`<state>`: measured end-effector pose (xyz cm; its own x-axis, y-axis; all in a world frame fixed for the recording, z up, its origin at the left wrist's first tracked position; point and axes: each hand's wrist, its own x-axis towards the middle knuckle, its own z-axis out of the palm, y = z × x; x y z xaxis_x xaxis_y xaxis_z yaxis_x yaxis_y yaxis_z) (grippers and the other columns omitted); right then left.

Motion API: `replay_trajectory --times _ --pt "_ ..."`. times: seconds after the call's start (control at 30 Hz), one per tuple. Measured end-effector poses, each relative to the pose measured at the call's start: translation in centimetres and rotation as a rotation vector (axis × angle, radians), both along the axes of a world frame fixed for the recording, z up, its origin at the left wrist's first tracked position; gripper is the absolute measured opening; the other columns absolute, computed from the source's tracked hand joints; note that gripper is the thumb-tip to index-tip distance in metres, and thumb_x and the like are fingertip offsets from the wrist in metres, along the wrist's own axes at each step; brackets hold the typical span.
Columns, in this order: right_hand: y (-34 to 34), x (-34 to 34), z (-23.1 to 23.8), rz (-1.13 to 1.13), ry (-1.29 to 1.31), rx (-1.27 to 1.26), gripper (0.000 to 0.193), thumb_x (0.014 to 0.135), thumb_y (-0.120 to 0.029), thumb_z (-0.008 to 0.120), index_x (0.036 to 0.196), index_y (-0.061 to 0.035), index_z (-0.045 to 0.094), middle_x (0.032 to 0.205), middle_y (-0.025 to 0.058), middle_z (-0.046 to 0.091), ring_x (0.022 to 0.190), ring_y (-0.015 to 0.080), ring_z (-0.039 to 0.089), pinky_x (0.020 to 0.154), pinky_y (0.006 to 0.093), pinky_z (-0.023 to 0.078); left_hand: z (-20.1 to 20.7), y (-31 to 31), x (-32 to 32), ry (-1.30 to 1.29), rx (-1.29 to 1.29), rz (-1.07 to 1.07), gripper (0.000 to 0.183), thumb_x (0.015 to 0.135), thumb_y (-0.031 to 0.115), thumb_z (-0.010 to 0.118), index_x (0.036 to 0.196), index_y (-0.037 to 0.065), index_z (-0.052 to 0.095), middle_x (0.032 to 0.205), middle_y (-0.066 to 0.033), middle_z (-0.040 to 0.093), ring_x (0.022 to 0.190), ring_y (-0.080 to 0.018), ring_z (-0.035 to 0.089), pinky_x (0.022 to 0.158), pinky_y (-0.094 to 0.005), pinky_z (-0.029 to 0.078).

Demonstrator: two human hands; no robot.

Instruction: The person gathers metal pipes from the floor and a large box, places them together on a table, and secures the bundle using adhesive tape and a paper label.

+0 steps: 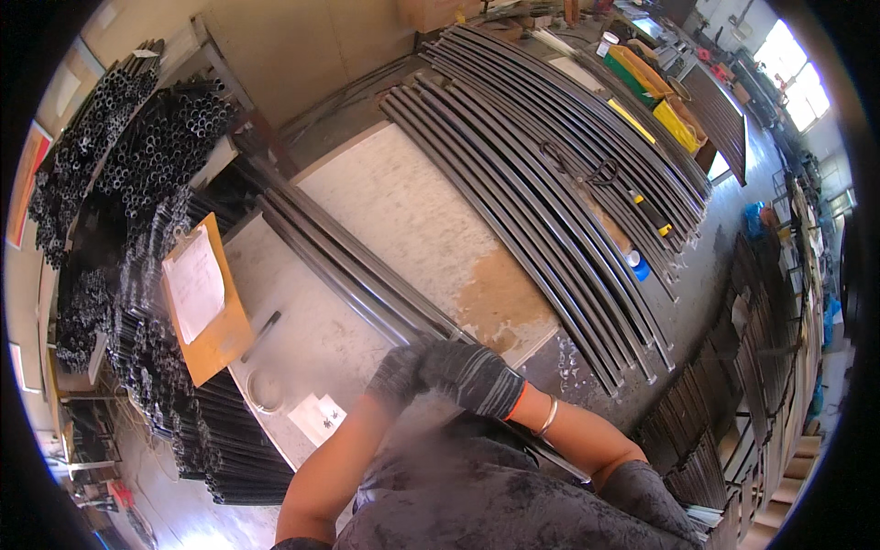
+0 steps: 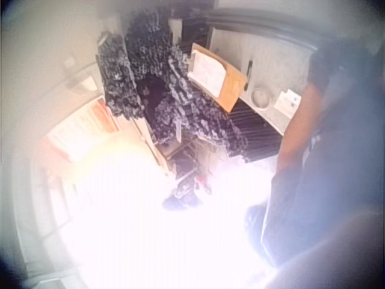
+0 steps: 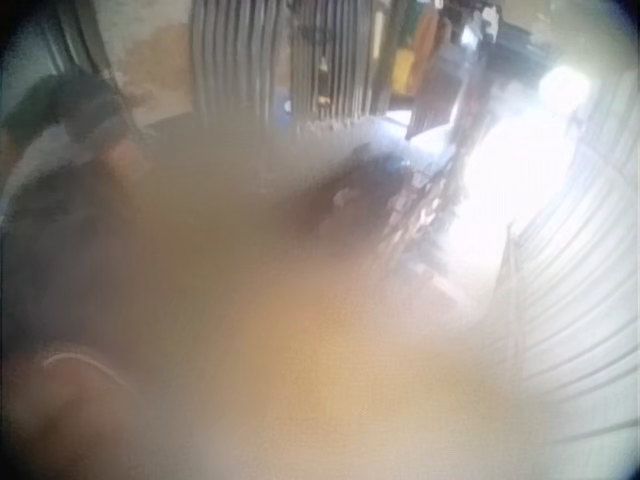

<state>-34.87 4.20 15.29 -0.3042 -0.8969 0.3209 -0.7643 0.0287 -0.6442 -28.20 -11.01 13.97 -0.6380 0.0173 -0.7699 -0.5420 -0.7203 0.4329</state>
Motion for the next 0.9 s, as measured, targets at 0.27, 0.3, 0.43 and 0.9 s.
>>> replay_trajectory --times 0.27,0.3,0.43,0.9 --pt "-0.3 0.7 3.6 0.014 0.027 -0.072 0.025 0.085 -0.023 0.059 0.099 -0.0027 0.061 0.102 0.0158 0.061 0.086 0.0311 0.062 0.076 0.0408 0.050 -0.8 0.3 0.8 0.230 -0.217 -0.099 0.009 0.078 0.000 0.060 0.085 -0.002 0.066 0.082 -0.0073 0.066 0.072 -0.0159 0.062 0.063 -0.0300 0.052" --pt "-0.4 0.4 2.6 -0.002 -0.044 -0.118 0.024 0.084 -0.021 0.060 0.100 -0.0024 0.061 0.102 0.0161 0.061 0.087 0.0312 0.061 0.077 0.0404 0.050 -0.8 -0.2 0.9 0.289 -0.117 -0.127 0.011 0.081 0.001 0.056 0.084 0.001 0.066 0.081 -0.0093 0.067 0.072 -0.0195 0.064 0.063 -0.0301 0.052" --pt "-1.8 -1.1 2.3 -0.094 -0.418 -0.025 0.019 0.081 -0.009 0.066 0.097 -0.0024 0.061 0.095 0.0148 0.062 0.084 0.0293 0.061 0.072 0.0357 0.050 -1.0 1.0 2.1 0.682 -1.153 -0.456 0.016 0.081 0.005 0.052 0.092 0.005 0.064 0.085 -0.0104 0.065 0.076 -0.0237 0.063 0.065 -0.0321 0.051" --pt "-0.2 -1.0 1.9 -0.243 0.098 0.000 0.022 0.074 -0.020 0.063 0.092 -0.0062 0.062 0.084 0.0117 0.062 0.075 0.0309 0.059 0.068 0.0413 0.047 0.8 0.0 0.8 0.358 -0.955 -0.381 0.012 0.080 0.011 0.064 0.084 0.000 0.066 0.069 -0.0125 0.065 0.063 -0.0173 0.061 0.060 -0.0318 0.048"
